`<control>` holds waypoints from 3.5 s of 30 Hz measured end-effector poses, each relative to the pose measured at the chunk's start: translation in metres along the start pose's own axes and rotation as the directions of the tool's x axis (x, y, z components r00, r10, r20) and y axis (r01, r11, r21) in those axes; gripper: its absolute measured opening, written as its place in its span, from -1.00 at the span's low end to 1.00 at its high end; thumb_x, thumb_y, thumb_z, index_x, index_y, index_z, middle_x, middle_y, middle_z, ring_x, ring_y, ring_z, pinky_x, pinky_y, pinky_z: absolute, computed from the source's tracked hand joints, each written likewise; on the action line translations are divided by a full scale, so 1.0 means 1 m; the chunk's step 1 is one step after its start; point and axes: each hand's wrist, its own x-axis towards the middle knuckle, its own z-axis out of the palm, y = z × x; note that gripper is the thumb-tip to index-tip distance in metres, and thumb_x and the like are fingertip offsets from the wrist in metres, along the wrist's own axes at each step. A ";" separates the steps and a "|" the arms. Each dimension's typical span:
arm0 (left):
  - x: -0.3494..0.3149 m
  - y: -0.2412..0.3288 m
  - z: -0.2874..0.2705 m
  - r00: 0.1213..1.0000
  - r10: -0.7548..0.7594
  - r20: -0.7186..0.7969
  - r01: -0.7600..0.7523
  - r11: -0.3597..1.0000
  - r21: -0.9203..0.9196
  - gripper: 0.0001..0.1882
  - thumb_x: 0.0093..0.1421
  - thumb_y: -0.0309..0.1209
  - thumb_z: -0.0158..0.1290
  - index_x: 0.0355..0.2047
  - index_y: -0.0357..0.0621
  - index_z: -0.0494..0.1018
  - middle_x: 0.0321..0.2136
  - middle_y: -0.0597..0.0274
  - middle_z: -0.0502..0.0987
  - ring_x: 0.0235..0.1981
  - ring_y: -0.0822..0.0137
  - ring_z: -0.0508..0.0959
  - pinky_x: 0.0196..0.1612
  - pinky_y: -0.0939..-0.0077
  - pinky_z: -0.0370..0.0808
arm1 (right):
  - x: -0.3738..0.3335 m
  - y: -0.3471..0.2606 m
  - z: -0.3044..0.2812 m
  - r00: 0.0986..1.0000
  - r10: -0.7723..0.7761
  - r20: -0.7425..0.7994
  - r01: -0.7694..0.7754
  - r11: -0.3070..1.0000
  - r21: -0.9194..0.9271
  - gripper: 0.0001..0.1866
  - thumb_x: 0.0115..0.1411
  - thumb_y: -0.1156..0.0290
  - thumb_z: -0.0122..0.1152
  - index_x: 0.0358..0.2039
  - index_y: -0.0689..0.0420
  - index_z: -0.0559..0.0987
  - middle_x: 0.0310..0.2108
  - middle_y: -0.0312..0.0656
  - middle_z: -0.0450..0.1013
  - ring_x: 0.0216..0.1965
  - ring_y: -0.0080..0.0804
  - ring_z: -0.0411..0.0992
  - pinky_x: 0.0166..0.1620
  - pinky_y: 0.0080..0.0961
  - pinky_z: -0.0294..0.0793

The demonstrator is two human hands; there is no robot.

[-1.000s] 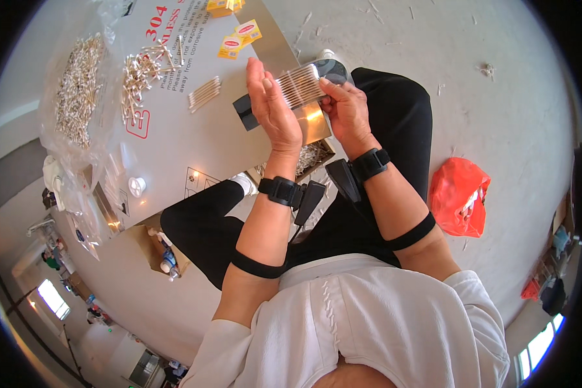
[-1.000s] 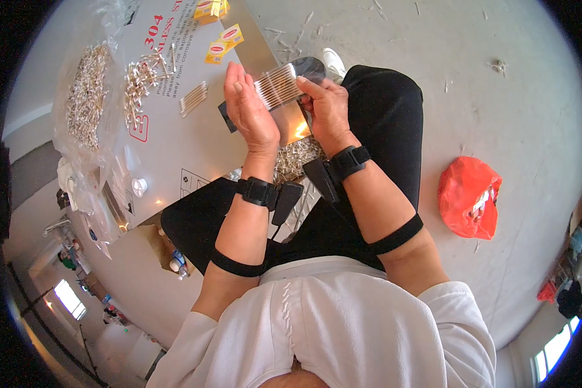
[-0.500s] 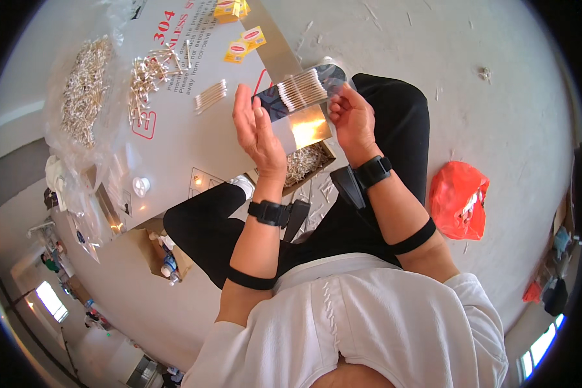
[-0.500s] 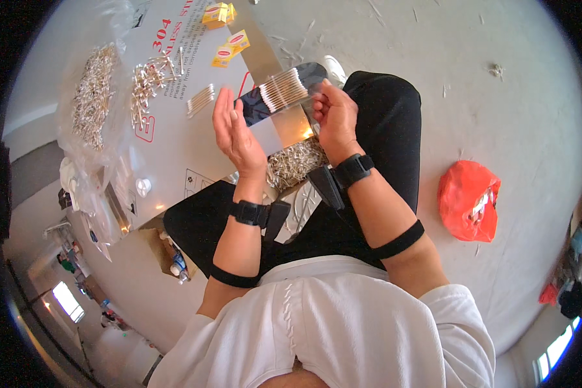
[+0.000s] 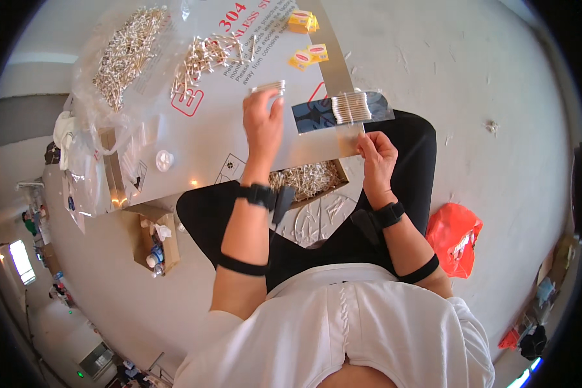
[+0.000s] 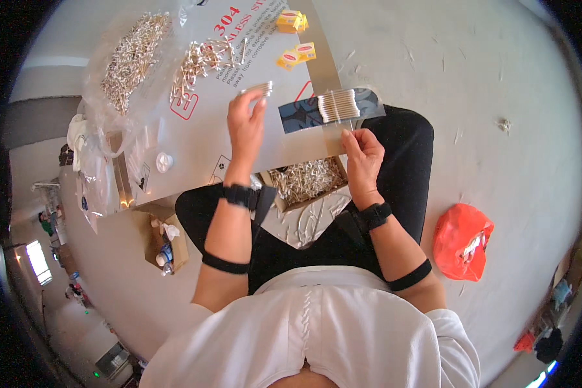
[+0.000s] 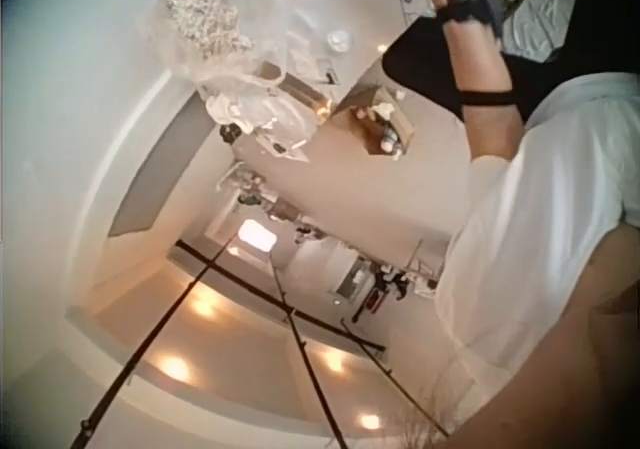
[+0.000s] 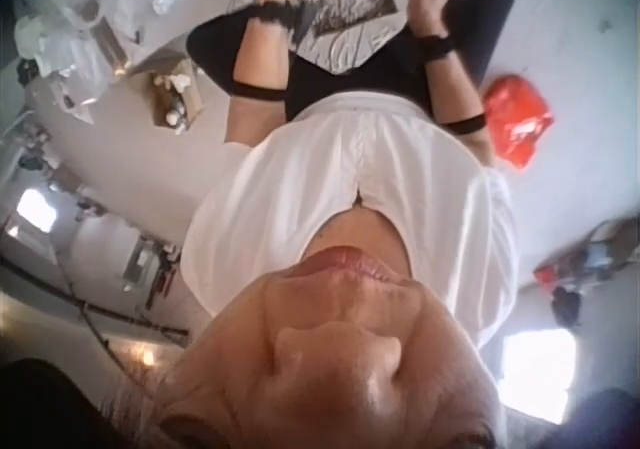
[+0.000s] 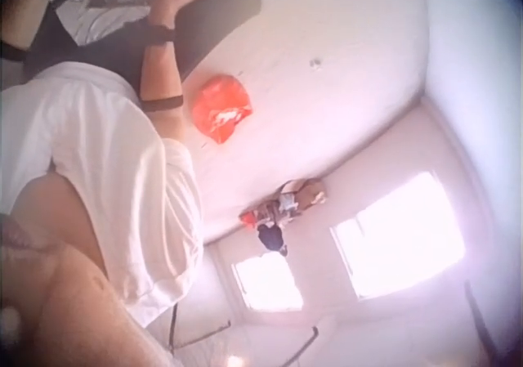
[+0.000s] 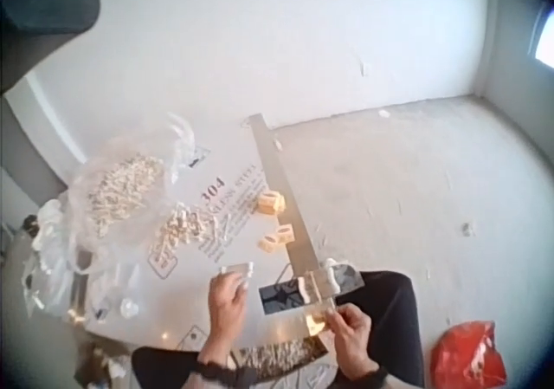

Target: Packing bulk cotton swabs into plastic packaging and applying stickers.

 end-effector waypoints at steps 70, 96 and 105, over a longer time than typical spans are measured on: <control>0.018 0.060 0.051 0.694 -0.607 0.387 0.694 0.708 -0.133 -0.81 0.01 -0.48 0.18 -0.64 -0.35 0.48 -0.73 0.27 0.45 -0.77 0.50 0.31 -0.74 0.57 0.13 | 0.084 0.002 0.000 0.890 0.454 -0.031 -0.417 0.840 0.347 -0.88 0.05 0.47 0.41 -0.47 0.11 0.59 -0.64 -0.49 0.32 -0.69 -0.76 0.09 -0.63 -0.72 0.00; 0.014 0.075 0.080 0.766 -0.540 0.347 0.574 0.819 0.008 -0.83 0.06 -0.46 0.20 -0.60 -0.27 0.49 -0.69 0.16 0.51 -0.70 0.40 0.46 -0.60 0.47 0.34 | 0.084 0.007 -0.001 0.900 0.436 -0.020 -0.400 0.844 0.358 -0.90 0.02 0.48 0.41 -0.48 0.12 0.61 -0.62 -0.44 0.42 -0.71 -0.72 0.17 -0.63 -0.65 0.06; 0.009 0.084 0.075 0.859 -0.412 0.304 0.344 0.904 0.255 -0.81 0.00 -0.37 0.24 -0.48 -0.23 0.52 -0.56 0.01 0.57 -0.47 -0.01 0.59 -0.34 0.17 0.50 | 0.082 0.000 -0.001 0.900 0.434 -0.041 -0.395 0.852 0.344 -0.88 0.02 0.46 0.42 -0.50 0.09 0.60 -0.64 -0.47 0.38 -0.71 -0.74 0.14 -0.62 -0.68 0.03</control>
